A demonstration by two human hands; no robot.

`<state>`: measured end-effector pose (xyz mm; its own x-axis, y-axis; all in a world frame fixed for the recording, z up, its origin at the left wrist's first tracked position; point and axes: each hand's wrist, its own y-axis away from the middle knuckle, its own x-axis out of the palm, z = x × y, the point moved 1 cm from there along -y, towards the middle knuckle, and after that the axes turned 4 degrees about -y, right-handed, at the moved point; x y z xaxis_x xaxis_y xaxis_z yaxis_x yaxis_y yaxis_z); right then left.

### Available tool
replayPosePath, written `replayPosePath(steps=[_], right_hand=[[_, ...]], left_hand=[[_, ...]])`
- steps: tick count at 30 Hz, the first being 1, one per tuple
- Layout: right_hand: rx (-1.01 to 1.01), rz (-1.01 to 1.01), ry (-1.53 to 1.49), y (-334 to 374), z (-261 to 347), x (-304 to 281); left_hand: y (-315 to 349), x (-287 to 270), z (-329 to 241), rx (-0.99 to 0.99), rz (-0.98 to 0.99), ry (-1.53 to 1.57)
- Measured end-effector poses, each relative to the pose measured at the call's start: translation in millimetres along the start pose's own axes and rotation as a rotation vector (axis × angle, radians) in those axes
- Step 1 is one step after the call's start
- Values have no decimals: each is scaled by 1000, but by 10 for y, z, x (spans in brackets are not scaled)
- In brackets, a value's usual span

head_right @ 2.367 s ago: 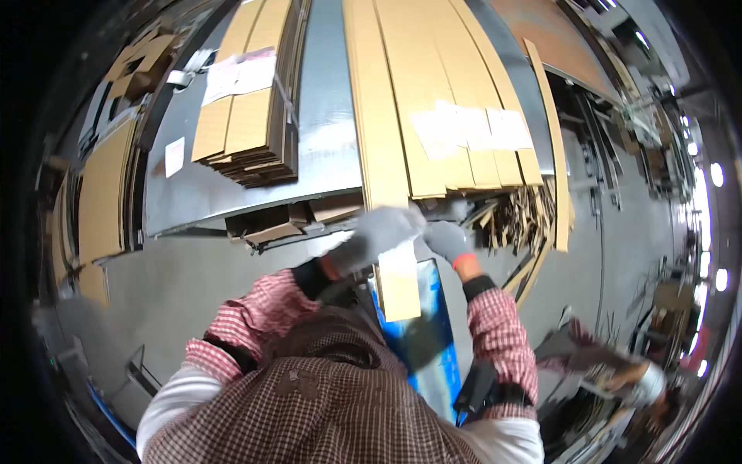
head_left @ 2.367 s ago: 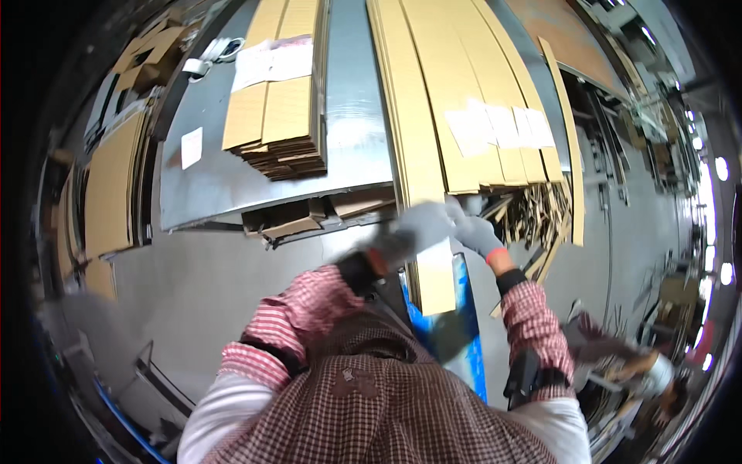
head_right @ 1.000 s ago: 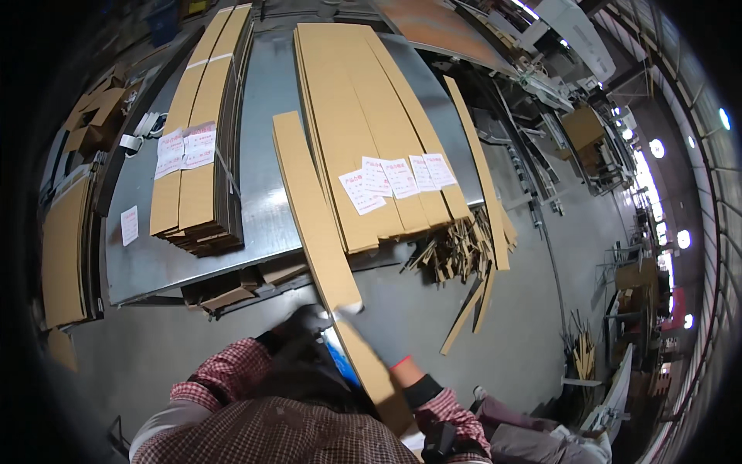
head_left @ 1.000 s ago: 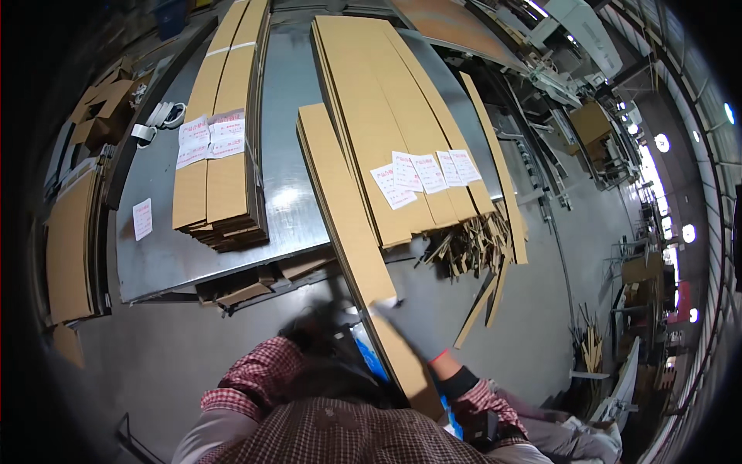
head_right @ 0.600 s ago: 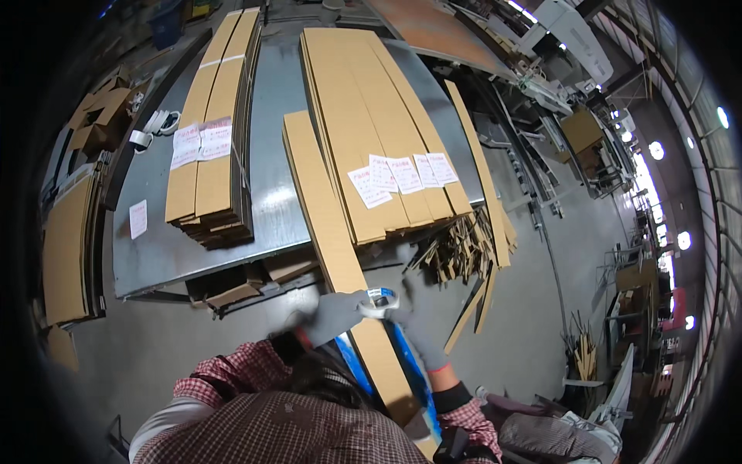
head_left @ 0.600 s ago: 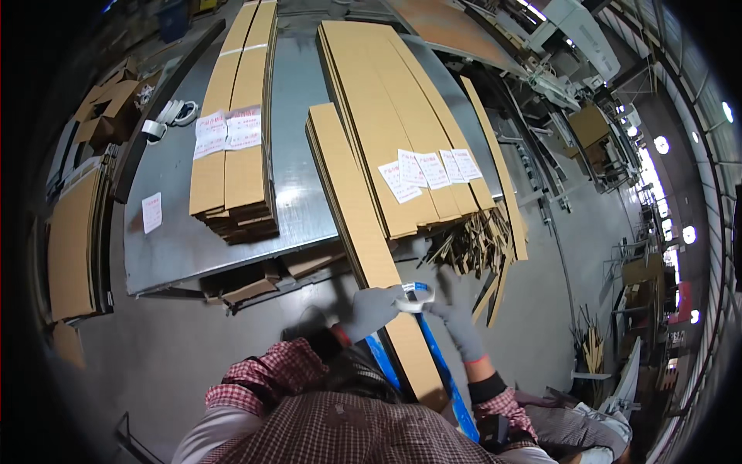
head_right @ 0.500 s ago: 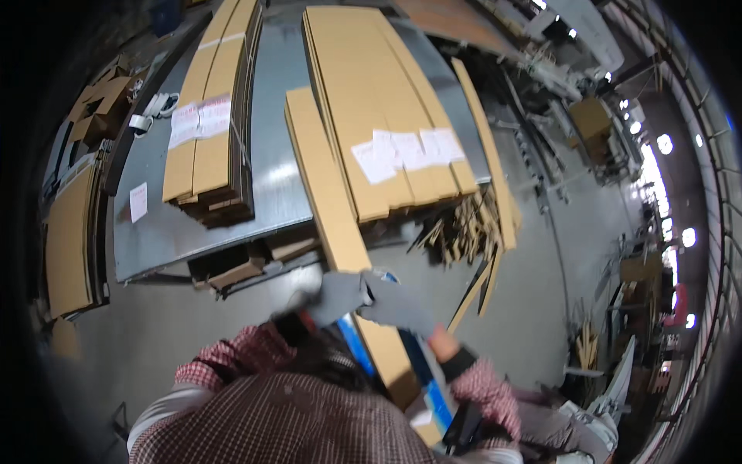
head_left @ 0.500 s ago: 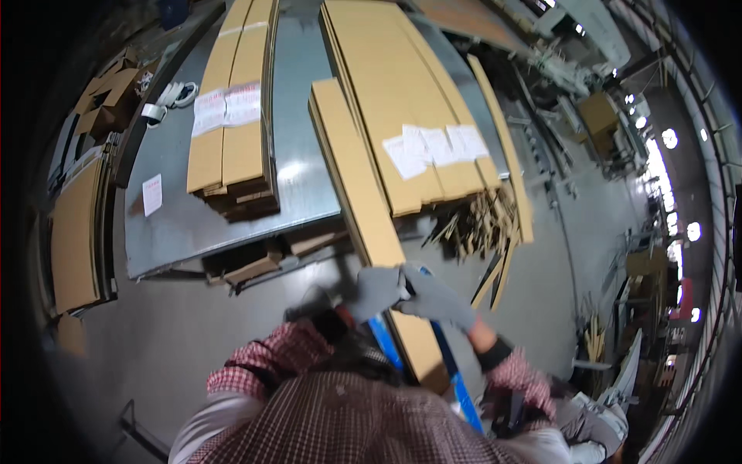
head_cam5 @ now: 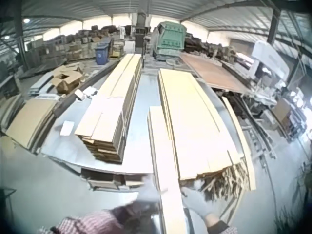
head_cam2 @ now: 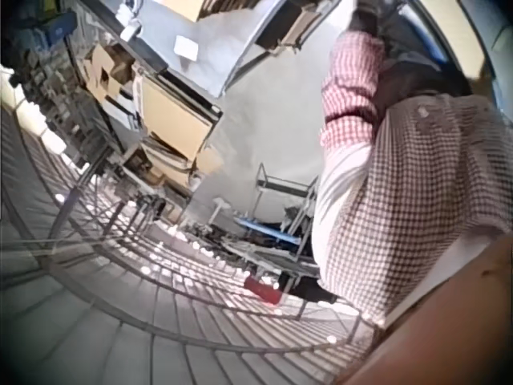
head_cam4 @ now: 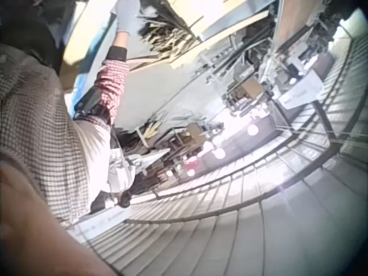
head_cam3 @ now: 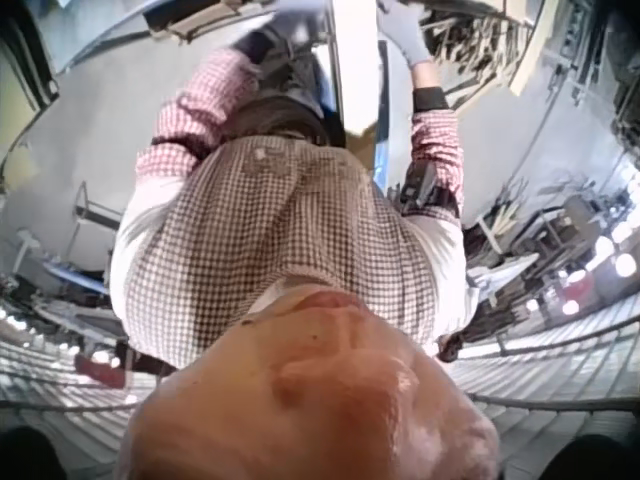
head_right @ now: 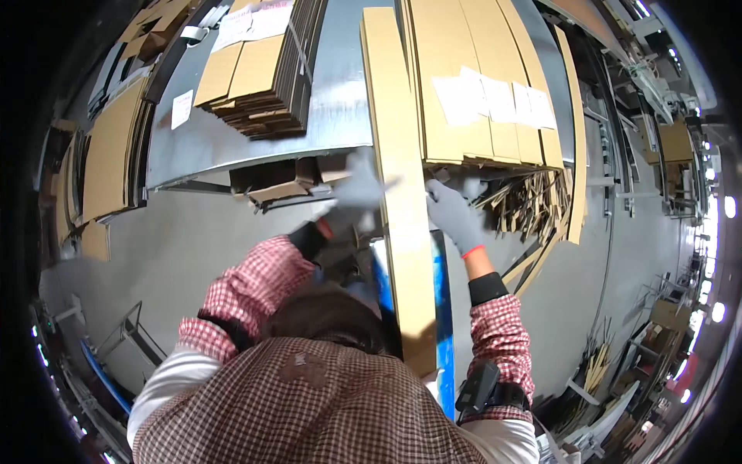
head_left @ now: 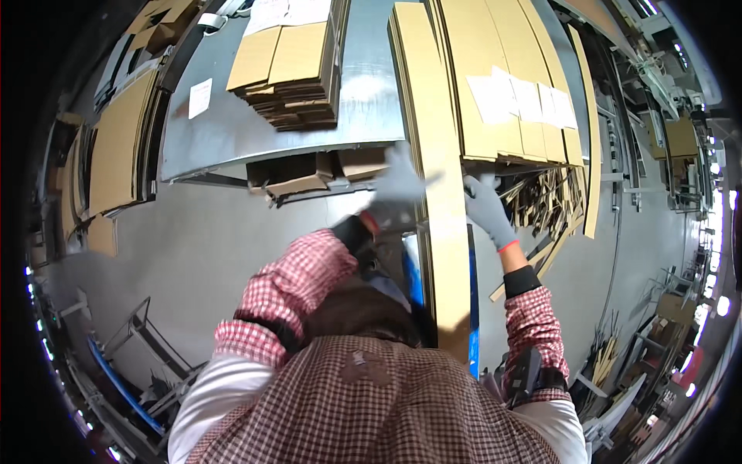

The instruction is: The recorder bundles long strips of material using adhesive tape and labels, then carries the completed bundle to a stacking area with the help of a coworker.

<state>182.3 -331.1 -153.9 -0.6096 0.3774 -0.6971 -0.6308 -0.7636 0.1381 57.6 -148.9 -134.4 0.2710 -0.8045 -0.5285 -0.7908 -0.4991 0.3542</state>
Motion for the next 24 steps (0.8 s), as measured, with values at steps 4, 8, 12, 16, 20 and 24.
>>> replayPosePath(steps=[4, 8, 12, 16, 20, 24], right_hand=[[-206, 325, 70, 681, -579, -83], [-112, 611, 484, 683, -319, -36], [-94, 445, 670, 535, -96, -195], [-235, 472, -40, 411, 1686, -897], [-123, 882, -12, 247, 1987, -877], [265, 529, -148, -71, 365, -1239]], left_hand=[[1088, 1273, 610, 435, 83, 400], [972, 1130, 521, 125, 169, 728], [769, 311, -15, -31, 587, 798], [983, -298, -48, 205, 401, 732], [1138, -694, -305, 287, 425, 495], [836, -874, 285, 41, 396, 465]])
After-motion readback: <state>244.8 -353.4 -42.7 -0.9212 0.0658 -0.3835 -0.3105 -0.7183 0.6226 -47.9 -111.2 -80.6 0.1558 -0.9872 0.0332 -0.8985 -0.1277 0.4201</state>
